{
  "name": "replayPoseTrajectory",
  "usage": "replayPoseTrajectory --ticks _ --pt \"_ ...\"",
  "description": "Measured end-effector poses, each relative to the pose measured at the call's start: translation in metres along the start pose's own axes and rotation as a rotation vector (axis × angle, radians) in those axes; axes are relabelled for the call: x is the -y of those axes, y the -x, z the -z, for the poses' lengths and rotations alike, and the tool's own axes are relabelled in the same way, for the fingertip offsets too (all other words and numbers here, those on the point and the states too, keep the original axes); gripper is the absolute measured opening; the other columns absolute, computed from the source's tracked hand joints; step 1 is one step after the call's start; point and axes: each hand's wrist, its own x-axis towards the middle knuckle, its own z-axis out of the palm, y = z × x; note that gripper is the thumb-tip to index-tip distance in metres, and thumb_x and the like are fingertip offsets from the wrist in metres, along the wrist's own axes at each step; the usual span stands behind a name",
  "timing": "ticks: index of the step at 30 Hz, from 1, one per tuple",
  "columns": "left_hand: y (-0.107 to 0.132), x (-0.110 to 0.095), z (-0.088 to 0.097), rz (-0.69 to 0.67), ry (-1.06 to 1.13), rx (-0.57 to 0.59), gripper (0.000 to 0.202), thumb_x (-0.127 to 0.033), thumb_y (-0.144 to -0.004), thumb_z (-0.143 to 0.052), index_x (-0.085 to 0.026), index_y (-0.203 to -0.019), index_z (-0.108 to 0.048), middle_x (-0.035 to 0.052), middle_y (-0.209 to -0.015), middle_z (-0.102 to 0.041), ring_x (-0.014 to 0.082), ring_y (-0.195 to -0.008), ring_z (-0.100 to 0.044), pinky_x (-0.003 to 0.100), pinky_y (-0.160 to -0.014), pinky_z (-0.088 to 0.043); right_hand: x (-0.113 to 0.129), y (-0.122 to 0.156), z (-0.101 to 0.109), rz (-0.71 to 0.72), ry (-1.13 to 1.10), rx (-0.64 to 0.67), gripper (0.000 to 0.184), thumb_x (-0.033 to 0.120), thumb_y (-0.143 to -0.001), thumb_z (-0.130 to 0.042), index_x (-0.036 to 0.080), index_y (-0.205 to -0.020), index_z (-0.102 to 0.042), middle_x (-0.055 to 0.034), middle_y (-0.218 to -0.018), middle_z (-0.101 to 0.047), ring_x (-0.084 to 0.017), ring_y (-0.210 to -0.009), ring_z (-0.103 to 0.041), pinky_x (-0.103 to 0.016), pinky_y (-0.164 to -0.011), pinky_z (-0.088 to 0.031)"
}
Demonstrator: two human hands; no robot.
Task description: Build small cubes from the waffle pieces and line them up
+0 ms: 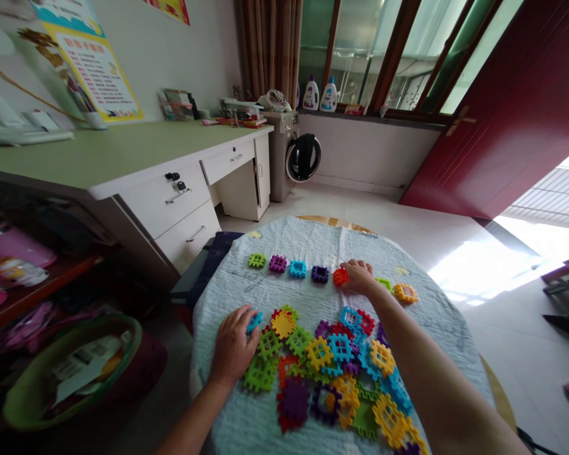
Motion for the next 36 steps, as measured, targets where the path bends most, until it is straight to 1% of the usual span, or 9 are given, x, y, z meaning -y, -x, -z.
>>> replayPoseTrajectory --ticks 2,4,8,11,13,16,19,25,36 --pt "0.0 0.0 0.0 0.001 0.0 -0.002 0.029 -0.027 -0.086 -0.052 -0.019 -0.112 -0.064 0.0117 -0.122 -0.065 0.0286 -0.114 -0.059 0.049 -0.1 -0.048 -0.001 0.006 0.003 -0.015 -0.035 -0.057 0.067 0.035 -0.068 -0.067 0.024 -0.133 -0.057 -0.0133 -0.13 -0.055 -0.035 -0.119 -0.044 -0.05 -0.101 -0.028" --pt "0.0 0.0 0.0 0.004 0.0 -0.007 0.029 -0.027 -0.086 -0.052 -0.02 -0.112 -0.064 0.0116 -0.122 -0.065 0.0288 -0.114 -0.06 0.049 -0.1 -0.048 -0.005 0.017 0.006 -0.029 -0.105 -0.171 0.068 0.035 -0.071 -0.064 0.023 -0.137 -0.054 -0.0133 -0.134 -0.054 -0.035 -0.119 -0.045 -0.049 -0.101 -0.03" --pt "-0.001 0.001 -0.001 -0.008 0.002 -0.008 0.029 -0.027 -0.087 -0.052 -0.018 -0.112 -0.064 0.0124 -0.121 -0.065 0.0292 -0.114 -0.06 0.049 -0.1 -0.048 -0.025 0.062 -0.002 -0.033 -0.252 -0.43 0.054 0.038 -0.079 -0.057 0.023 -0.131 -0.057 -0.012 -0.129 -0.057 -0.032 -0.115 -0.05 -0.046 -0.096 -0.038" --pt "-0.001 0.002 -0.002 -0.025 0.0 -0.009 0.029 -0.027 -0.087 -0.051 -0.017 -0.111 -0.064 0.0131 -0.121 -0.065 0.0292 -0.114 -0.06 0.049 -0.1 -0.048 -0.051 0.109 -0.026 -0.044 -0.304 -0.543 0.045 0.041 -0.083 -0.054 0.022 -0.123 -0.06 -0.0118 -0.122 -0.06 -0.03 -0.113 -0.053 -0.047 -0.097 -0.04" --pt "-0.001 0.003 -0.002 -0.031 -0.004 -0.009 0.029 -0.028 -0.087 -0.05 -0.017 -0.111 -0.064 0.0133 -0.122 -0.065 0.0293 -0.114 -0.06 0.049 -0.1 -0.048 -0.071 0.141 -0.048 -0.118 -0.31 -0.592 0.042 0.044 -0.082 -0.054 0.021 -0.117 -0.063 -0.0126 -0.12 -0.061 -0.031 -0.113 -0.054 -0.048 -0.097 -0.041" --pt "-0.001 0.004 -0.003 -0.036 -0.012 0.002 0.03 -0.029 -0.087 -0.049 -0.018 -0.111 -0.064 0.0137 -0.122 -0.065 0.0296 -0.115 -0.059 0.049 -0.101 -0.047 -0.099 0.181 -0.077 -0.224 -0.31 -0.61 0.04 0.046 -0.08 -0.053 0.021 -0.109 -0.066 -0.013 -0.114 -0.063 -0.031 -0.11 -0.056 -0.049 -0.096 -0.042" --pt "-0.002 0.007 -0.005 -0.042 -0.019 0.009 0.031 -0.031 -0.088 -0.048 -0.017 -0.111 -0.064 0.014 -0.122 -0.065 0.0298 -0.115 -0.059 0.05 -0.102 -0.047 -0.115 0.205 -0.097 -0.322 -0.324 -0.609 0.04 0.048 -0.077 -0.053 0.02 -0.103 -0.067 -0.0132 -0.11 -0.065 -0.031 -0.107 -0.058 -0.05 -0.097 -0.041" --pt "-0.002 0.01 -0.007 -0.054 -0.029 0.001 0.032 -0.033 -0.089 -0.045 -0.018 -0.11 -0.063 0.0135 -0.122 -0.065 0.0294 -0.116 -0.059 0.049 -0.103 -0.046 -0.111 0.219 -0.114 -0.405 -0.313 -0.605 0.037 0.047 -0.08 -0.052 0.021 -0.102 -0.067 -0.012 -0.112 -0.066 -0.029 -0.106 -0.056 -0.045 -0.099 -0.04" --pt "-0.003 0.012 -0.007 -0.072 -0.035 0.002 0.032 -0.034 -0.089 -0.044 -0.018 -0.11 -0.063 0.0141 -0.121 -0.065 0.0296 -0.115 -0.06 0.049 -0.102 -0.047 -0.102 0.222 -0.111 -0.42 -0.297 -0.627 0.034 0.042 -0.085 -0.048 0.019 -0.101 -0.067 -0.0116 -0.112 -0.065 -0.027 -0.105 -0.055 -0.042 -0.097 -0.04"
